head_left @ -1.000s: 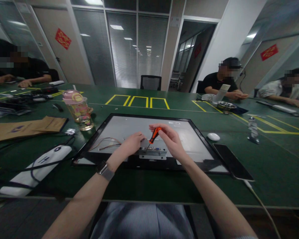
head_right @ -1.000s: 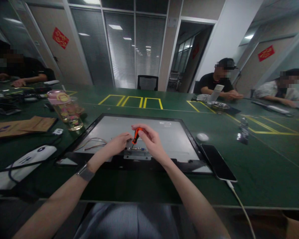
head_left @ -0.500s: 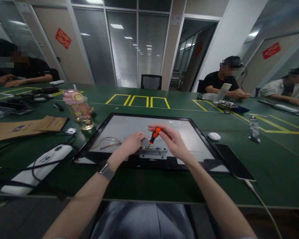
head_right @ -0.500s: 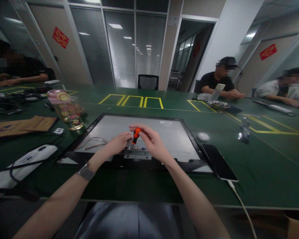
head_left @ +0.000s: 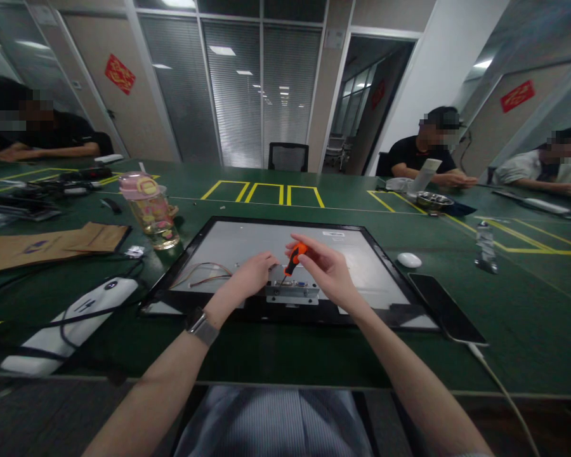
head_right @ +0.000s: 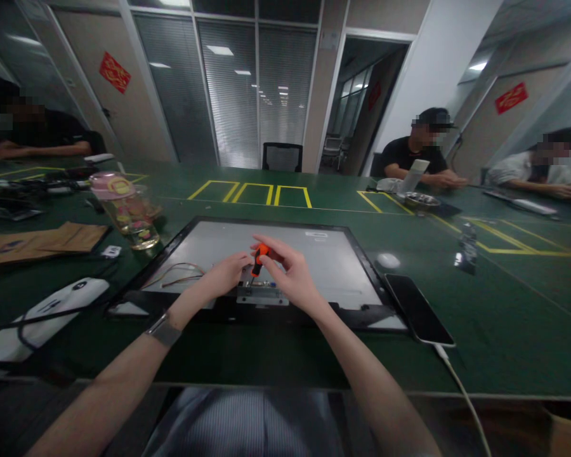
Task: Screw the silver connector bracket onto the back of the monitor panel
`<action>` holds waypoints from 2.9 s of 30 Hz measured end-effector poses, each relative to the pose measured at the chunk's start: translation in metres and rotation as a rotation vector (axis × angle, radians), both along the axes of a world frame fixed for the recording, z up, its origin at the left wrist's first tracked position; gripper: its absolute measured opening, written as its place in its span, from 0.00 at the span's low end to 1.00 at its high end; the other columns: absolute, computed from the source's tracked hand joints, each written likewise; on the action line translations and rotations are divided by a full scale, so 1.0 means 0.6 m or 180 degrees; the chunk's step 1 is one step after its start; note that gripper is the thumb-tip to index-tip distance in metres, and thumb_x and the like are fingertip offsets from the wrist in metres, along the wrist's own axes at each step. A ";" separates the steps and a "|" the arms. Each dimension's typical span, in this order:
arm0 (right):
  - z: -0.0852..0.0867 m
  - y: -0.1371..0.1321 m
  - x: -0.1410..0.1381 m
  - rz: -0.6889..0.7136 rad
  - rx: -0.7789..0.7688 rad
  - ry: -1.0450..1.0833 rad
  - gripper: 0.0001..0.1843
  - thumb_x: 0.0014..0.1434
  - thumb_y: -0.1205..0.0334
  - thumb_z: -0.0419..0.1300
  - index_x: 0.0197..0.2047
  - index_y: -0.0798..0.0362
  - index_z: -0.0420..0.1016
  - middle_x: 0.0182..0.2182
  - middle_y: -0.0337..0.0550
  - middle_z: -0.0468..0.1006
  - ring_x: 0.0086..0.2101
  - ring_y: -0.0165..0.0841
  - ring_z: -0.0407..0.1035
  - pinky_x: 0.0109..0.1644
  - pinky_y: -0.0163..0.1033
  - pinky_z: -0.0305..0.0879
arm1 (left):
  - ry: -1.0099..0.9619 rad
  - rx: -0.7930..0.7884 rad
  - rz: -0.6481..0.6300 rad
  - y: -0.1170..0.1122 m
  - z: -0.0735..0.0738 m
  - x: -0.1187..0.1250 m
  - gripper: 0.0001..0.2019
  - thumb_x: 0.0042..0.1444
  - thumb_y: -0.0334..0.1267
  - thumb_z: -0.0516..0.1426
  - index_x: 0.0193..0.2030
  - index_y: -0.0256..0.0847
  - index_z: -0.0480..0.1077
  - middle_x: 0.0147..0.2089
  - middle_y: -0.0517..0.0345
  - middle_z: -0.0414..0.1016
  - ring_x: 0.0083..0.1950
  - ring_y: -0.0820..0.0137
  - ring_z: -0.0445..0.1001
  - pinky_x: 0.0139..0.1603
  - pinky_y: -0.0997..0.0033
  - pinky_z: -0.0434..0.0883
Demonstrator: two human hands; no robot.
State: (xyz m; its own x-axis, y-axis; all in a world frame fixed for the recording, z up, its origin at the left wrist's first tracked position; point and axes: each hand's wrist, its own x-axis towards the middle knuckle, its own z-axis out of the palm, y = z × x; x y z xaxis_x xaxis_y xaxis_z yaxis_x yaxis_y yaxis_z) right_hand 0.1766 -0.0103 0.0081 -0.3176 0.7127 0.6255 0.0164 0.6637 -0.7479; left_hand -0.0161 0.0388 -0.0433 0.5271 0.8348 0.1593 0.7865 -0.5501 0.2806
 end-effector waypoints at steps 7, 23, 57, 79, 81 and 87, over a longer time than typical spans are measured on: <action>-0.001 -0.005 -0.008 -0.0425 0.0327 -0.0029 0.11 0.59 0.63 0.61 0.45 0.45 0.78 0.37 0.42 0.78 0.38 0.35 0.73 0.46 0.46 0.70 | 0.0046 -0.0003 0.0063 0.006 -0.010 -0.001 0.18 0.56 0.22 0.46 0.47 0.40 0.70 0.47 0.52 0.71 0.49 0.68 0.70 0.52 0.69 0.66; 0.014 -0.006 0.007 0.0200 0.0026 -0.0268 0.13 0.61 0.63 0.57 0.50 0.47 0.72 0.51 0.47 0.72 0.51 0.37 0.69 0.51 0.46 0.71 | 0.0080 -0.0041 0.0090 0.005 -0.006 -0.001 0.18 0.55 0.21 0.46 0.47 0.38 0.69 0.48 0.51 0.71 0.52 0.67 0.68 0.55 0.68 0.65; -0.012 0.047 0.051 -0.1300 -0.0796 0.1469 0.20 0.58 0.56 0.59 0.53 0.45 0.63 0.37 0.38 0.64 0.30 0.31 0.72 0.27 0.40 0.78 | -0.0615 -0.0995 -0.0193 -0.032 0.060 -0.020 0.09 0.49 0.41 0.61 0.30 0.38 0.78 0.26 0.59 0.77 0.27 0.73 0.72 0.31 0.76 0.64; -0.029 0.044 0.054 -0.1035 -0.1294 0.1462 0.20 0.53 0.53 0.61 0.49 0.44 0.66 0.34 0.35 0.64 0.30 0.29 0.71 0.27 0.40 0.76 | 0.0522 -0.0178 -0.0594 -0.045 0.052 -0.015 0.10 0.53 0.30 0.57 0.34 0.46 0.79 0.34 0.58 0.77 0.36 0.70 0.73 0.39 0.73 0.67; -0.030 0.043 0.053 -0.1037 -0.1267 0.1439 0.21 0.53 0.53 0.61 0.50 0.44 0.65 0.34 0.35 0.64 0.30 0.29 0.71 0.27 0.39 0.76 | 0.0465 -0.0204 -0.0618 -0.047 0.057 -0.015 0.10 0.54 0.29 0.56 0.33 0.45 0.79 0.34 0.58 0.76 0.36 0.70 0.73 0.39 0.74 0.66; -0.033 0.043 0.053 -0.0989 -0.1221 0.1441 0.21 0.54 0.53 0.61 0.50 0.45 0.65 0.34 0.35 0.63 0.30 0.30 0.71 0.25 0.38 0.77 | -0.0218 -0.0485 -0.0821 -0.056 0.081 -0.016 0.08 0.56 0.31 0.55 0.35 0.40 0.76 0.34 0.60 0.77 0.36 0.74 0.73 0.39 0.76 0.65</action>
